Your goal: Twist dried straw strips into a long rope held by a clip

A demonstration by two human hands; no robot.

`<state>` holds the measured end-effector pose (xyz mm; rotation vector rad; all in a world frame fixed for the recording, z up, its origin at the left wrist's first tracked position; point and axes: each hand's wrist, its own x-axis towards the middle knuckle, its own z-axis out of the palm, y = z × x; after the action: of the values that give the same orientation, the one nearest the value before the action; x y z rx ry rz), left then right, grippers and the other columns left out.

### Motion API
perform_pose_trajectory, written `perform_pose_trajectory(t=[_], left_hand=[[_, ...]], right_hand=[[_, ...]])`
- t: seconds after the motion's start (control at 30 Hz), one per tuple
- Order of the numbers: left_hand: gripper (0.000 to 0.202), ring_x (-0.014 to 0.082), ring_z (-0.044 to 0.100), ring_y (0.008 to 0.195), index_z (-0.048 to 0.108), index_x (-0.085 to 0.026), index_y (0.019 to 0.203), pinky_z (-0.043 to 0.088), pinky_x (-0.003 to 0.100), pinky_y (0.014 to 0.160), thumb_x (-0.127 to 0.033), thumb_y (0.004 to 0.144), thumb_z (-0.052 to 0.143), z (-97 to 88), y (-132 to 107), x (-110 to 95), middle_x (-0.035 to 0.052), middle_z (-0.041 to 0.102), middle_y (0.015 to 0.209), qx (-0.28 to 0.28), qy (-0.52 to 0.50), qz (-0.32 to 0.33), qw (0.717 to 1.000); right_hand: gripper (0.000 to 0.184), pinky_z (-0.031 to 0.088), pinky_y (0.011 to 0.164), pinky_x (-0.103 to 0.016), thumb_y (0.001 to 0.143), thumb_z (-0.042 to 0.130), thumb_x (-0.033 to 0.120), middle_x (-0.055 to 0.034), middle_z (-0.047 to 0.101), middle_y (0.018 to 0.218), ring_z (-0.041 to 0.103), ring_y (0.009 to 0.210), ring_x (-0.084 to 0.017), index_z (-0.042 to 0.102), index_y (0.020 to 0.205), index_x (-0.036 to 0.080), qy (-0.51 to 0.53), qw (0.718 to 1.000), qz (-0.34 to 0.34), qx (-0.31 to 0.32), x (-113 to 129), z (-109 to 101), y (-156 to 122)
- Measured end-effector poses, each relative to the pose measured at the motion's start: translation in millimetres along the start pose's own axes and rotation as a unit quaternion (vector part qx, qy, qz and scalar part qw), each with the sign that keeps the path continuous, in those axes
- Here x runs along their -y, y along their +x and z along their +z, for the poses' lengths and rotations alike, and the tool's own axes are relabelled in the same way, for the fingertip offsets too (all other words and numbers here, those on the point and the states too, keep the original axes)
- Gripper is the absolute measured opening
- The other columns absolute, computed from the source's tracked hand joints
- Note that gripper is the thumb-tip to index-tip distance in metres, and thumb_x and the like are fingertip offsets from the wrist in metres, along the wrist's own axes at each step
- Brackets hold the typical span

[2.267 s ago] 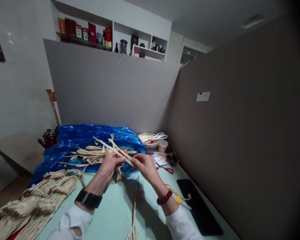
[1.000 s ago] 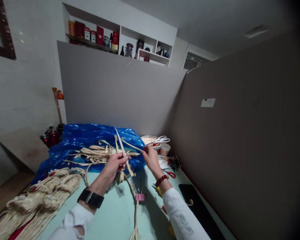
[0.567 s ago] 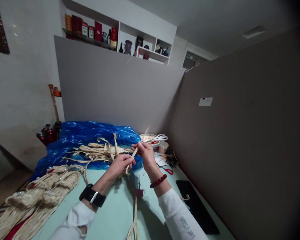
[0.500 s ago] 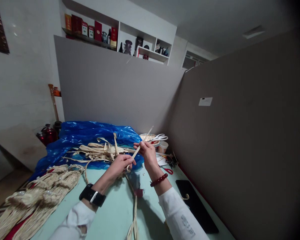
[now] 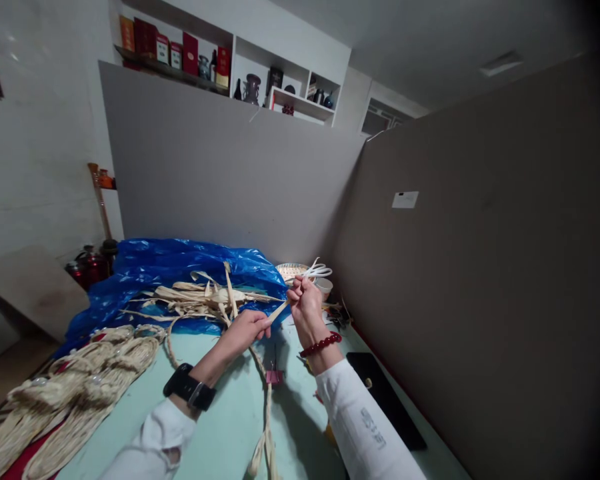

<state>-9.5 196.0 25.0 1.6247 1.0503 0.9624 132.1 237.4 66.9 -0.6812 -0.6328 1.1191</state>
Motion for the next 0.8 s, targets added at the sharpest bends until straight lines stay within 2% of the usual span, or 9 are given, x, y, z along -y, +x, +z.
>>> perform_pose_trajectory(t=[0.07,0.13,0.3,0.53,0.63,0.73,0.8], left_hand=[[0.029,0.0071,0.032,0.038,0.061,-0.017,0.051,0.022,0.021,0.042,-0.036,0.073,0.057,0.3,-1,-2,-0.0054,0.045,0.041,0.010,0.014,0.005,1.000],[0.027,0.0068,0.032,0.037,0.063,-0.016,0.053,0.023,0.021,0.041,-0.035,0.072,0.058,0.8,-3,-6,-0.0045,0.050,0.043,0.029,0.025,0.004,0.999],[0.022,0.0085,0.039,0.032,0.066,-0.017,0.057,0.029,0.022,0.040,-0.033,0.071,0.060,4.7,-11,-15,-0.0027,0.056,0.044,0.064,0.045,0.001,0.997],[0.024,0.0094,0.044,0.032,0.065,-0.018,0.054,0.031,0.022,0.040,-0.028,0.074,0.056,15.4,-31,-33,0.0001,0.064,0.051,0.068,0.109,0.045,0.991],[0.028,0.0096,0.043,0.032,0.064,-0.018,0.055,0.031,0.022,0.039,-0.031,0.077,0.053,17.8,-40,-41,0.0017,0.065,0.051,0.121,0.109,0.041,0.986],[0.029,0.0118,0.048,0.038,0.065,-0.017,0.058,0.034,0.022,0.042,-0.035,0.078,0.052,15.9,-46,-45,0.0044,0.068,0.057,0.169,0.074,0.016,0.983],[0.025,0.0145,0.054,0.048,0.067,-0.017,0.061,0.037,0.023,0.048,-0.036,0.075,0.057,14.5,-46,-45,0.0045,0.068,0.059,0.142,0.081,0.028,0.986]], right_hand=[[0.014,0.019,0.033,-0.015,0.081,0.050,0.023,0.0088,0.036,0.050,0.024,0.036,-0.003,0.047,0.069,0.017,0.002,1.000,-0.007,-0.004,1,0,0],[0.013,0.016,0.033,-0.015,0.083,0.049,0.024,0.0099,0.032,0.050,0.022,0.036,-0.003,0.047,0.071,0.017,0.002,1.000,-0.012,-0.007,3,-2,0],[0.015,0.016,0.032,-0.014,0.085,0.047,0.025,0.0101,0.031,0.051,0.021,0.036,-0.003,0.046,0.073,0.017,-0.003,1.000,-0.016,-0.016,13,-8,-3],[0.016,0.016,0.032,-0.014,0.088,0.044,0.020,0.0101,0.030,0.050,0.020,0.036,-0.003,0.048,0.073,0.017,-0.005,0.999,-0.034,-0.017,34,-15,-17],[0.018,0.015,0.032,-0.014,0.089,0.041,0.017,0.0098,0.029,0.050,0.019,0.037,-0.003,0.049,0.072,0.015,0.000,0.999,-0.039,-0.003,41,-17,-26],[0.017,0.016,0.033,-0.014,0.088,0.043,0.018,0.0093,0.031,0.051,0.020,0.037,-0.003,0.050,0.073,0.015,0.010,0.999,-0.045,0.019,46,-18,-35],[0.015,0.016,0.033,-0.015,0.086,0.045,0.019,0.0087,0.033,0.053,0.021,0.038,-0.003,0.050,0.073,0.015,0.015,0.998,-0.049,0.023,48,-20,-41]])
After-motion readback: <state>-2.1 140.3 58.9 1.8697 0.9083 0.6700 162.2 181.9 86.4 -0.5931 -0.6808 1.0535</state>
